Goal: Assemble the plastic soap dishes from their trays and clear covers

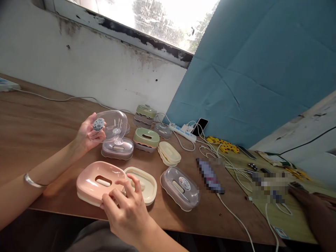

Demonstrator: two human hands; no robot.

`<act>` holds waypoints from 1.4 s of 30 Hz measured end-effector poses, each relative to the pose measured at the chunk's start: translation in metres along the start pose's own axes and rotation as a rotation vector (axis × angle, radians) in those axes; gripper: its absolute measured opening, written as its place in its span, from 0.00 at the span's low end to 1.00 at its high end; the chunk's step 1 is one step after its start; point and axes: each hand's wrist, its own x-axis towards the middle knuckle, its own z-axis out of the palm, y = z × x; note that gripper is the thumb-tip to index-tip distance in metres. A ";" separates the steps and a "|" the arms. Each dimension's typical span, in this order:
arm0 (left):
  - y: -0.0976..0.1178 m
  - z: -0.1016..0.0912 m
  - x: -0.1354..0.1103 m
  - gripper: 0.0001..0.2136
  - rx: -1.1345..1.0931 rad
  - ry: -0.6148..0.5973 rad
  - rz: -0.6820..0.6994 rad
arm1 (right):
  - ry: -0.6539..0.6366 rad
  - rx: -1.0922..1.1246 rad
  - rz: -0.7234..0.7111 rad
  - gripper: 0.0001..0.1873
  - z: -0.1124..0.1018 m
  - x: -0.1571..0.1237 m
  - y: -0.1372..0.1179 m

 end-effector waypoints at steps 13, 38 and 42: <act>-0.002 0.005 -0.005 0.27 0.063 0.029 0.005 | 0.120 -0.031 -0.047 0.05 0.019 0.001 -0.027; 0.000 0.002 -0.004 0.26 0.273 -0.013 0.011 | 0.281 -0.071 0.115 0.15 0.075 -0.021 -0.040; -0.005 0.000 -0.002 0.24 0.365 0.014 0.054 | 0.233 -0.137 0.153 0.09 0.048 -0.041 -0.023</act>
